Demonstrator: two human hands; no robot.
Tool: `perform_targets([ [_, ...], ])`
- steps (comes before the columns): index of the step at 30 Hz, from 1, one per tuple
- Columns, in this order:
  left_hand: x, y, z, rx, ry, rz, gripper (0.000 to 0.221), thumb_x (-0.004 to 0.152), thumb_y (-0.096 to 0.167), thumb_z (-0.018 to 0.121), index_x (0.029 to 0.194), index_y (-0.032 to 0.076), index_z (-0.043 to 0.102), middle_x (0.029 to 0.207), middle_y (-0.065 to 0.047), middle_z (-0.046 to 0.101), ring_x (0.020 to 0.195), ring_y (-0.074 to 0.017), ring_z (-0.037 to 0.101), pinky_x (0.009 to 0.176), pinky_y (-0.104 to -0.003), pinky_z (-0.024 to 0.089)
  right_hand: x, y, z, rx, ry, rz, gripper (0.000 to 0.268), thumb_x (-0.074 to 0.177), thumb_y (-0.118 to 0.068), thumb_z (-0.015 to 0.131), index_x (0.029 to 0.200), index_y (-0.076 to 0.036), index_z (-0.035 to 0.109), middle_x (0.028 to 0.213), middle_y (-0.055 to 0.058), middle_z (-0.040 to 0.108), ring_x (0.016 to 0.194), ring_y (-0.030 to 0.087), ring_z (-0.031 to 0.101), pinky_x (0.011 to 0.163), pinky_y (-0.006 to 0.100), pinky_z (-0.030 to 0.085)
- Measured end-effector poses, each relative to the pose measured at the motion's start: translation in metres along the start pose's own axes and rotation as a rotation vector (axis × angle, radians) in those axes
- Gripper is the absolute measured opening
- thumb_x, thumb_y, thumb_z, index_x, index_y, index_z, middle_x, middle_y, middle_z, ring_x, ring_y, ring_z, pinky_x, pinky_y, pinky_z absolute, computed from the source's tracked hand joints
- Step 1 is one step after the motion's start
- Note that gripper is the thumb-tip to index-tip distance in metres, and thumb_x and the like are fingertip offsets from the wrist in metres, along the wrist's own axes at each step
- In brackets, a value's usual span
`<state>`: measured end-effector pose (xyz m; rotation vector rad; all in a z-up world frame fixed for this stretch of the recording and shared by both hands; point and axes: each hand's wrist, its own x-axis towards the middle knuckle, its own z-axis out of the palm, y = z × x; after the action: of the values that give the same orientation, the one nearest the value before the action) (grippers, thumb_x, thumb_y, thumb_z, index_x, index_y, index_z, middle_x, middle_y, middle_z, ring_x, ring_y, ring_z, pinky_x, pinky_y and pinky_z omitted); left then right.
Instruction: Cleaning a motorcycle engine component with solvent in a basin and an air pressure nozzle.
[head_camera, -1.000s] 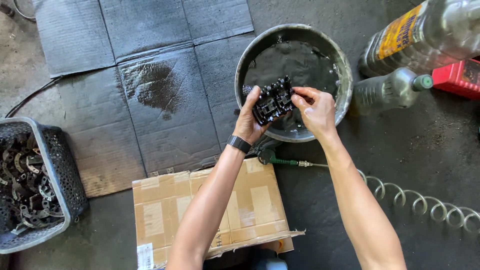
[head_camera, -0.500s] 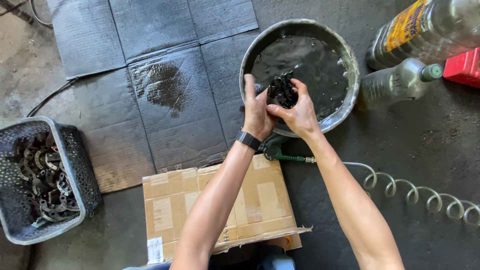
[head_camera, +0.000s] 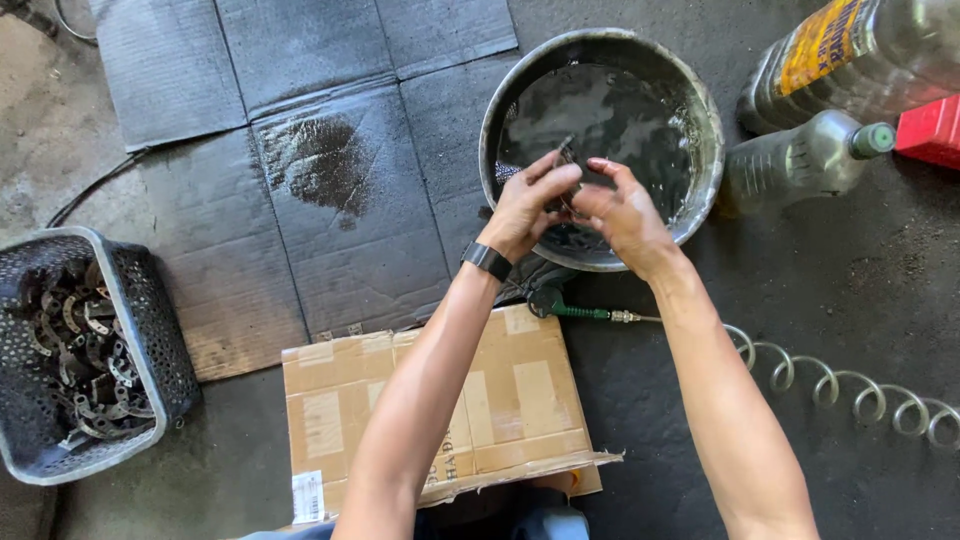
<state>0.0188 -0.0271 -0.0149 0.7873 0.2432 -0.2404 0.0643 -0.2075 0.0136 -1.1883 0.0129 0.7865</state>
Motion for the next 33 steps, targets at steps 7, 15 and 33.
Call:
perform_targets([
  [7,0.0,0.01,0.001,-0.058,0.171,0.052,0.059,0.087,0.033,0.08,0.134,0.002,0.059,0.106,-0.005,0.068,0.095,-0.0145,0.067,0.08,-0.04,0.061,-0.02,-0.016,0.01,-0.678,0.108,-0.456,0.073,0.095,-0.015,0.083,0.154,0.002,0.043,0.154,0.022,0.054,0.146,0.032,0.05,0.117,0.046,0.042],
  [15,-0.001,-0.002,0.0,-0.011,0.395,0.078,0.092,0.077,0.038,0.086,0.15,0.003,0.045,0.113,-0.005,0.067,0.098,-0.0166,0.067,0.073,-0.034,0.056,-0.017,-0.021,0.055,-1.124,0.099,-0.646,0.056,0.084,-0.005,0.081,0.136,0.0,0.06,0.117,0.024,0.072,0.109,0.036,0.072,0.087,0.038,0.058],
  [33,-0.007,-0.006,0.004,0.113,0.391,0.072,0.092,0.077,0.026,0.087,0.153,0.009,0.038,0.104,-0.012,0.072,0.089,-0.0182,0.072,0.067,-0.031,0.06,-0.024,-0.012,0.047,-1.143,0.13,-0.619,0.041,0.08,-0.014,0.089,0.113,0.001,0.069,0.101,0.019,0.074,0.093,0.034,0.074,0.077,0.038,0.057],
])
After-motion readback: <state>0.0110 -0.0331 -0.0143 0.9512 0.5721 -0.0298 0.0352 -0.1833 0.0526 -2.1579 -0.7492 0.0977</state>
